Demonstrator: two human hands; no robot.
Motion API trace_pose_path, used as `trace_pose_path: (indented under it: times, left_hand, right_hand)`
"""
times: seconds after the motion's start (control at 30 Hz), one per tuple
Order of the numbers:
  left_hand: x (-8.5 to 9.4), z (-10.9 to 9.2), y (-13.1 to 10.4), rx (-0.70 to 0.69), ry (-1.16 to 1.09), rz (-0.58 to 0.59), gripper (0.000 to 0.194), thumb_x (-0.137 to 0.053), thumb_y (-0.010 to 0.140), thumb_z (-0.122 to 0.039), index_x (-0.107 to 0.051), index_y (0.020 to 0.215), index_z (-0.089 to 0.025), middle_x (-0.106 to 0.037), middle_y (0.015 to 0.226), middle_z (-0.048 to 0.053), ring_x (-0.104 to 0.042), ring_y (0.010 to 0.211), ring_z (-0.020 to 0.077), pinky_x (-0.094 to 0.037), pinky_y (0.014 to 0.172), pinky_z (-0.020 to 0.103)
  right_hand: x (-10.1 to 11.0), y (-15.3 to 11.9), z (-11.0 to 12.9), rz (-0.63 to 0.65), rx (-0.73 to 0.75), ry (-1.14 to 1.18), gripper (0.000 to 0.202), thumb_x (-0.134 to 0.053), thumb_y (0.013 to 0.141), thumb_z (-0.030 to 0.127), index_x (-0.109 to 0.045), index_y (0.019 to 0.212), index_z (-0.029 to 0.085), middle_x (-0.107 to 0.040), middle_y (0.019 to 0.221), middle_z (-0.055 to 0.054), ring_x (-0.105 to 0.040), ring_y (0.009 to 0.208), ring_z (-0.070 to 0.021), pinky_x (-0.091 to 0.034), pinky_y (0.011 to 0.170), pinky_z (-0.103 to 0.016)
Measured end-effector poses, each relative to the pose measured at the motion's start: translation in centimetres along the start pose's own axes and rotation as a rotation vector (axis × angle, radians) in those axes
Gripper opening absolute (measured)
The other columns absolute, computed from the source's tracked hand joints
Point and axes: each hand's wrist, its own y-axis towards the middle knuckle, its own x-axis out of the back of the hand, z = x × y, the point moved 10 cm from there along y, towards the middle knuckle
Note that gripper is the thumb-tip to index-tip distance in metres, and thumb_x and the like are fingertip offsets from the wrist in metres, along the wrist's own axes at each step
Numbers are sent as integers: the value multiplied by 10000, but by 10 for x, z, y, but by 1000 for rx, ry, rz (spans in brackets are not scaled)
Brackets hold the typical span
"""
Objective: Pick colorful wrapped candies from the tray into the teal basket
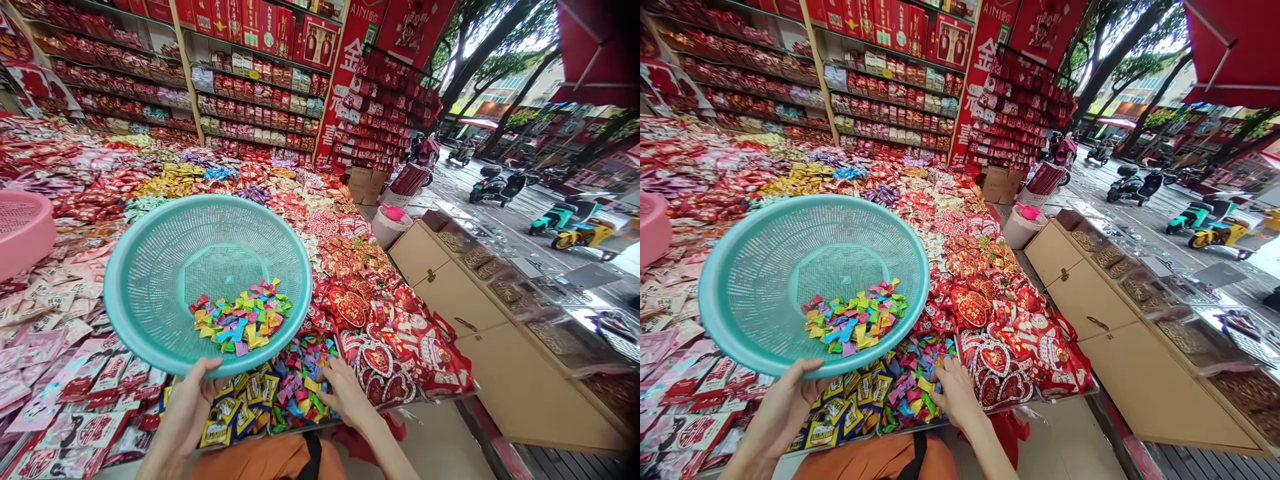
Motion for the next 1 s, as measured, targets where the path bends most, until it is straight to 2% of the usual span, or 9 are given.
trace_pose_path:
  times: [0.27, 0.57, 1.0]
  left_hand:
    - [2, 0, 1, -11, 8, 17, 221, -749, 451, -74, -623, 614, -151, -700, 726, 13, -656, 688, 184, -573, 566, 272]
    - [3, 1, 2, -9, 2, 23, 217, -708, 450, -42, -599, 591, -166, -687, 710, 1, -676, 741, 211, -579, 572, 279]
    - [6, 1, 3, -14, 3, 21, 227, -710, 421, -30, -614, 582, -158, -715, 769, 23, -672, 758, 223, -575, 576, 279]
  right_hand:
    - [-7, 6, -2, -32, 10, -35, 113, -655, 792, 227, -629, 901, 233, -588, 1007, -30, -527, 993, -226, -397, 810, -325]
    - [-8, 5, -3, -50, 9, -65, 127, -668, 789, 277, -611, 896, 241, -589, 1000, -22, -536, 975, -228, -394, 787, -326]
    - [10, 2, 10, -61, 15, 22, 79, -650, 780, 213, -578, 811, 218, -589, 938, -26, -534, 942, -216, -411, 794, -315]
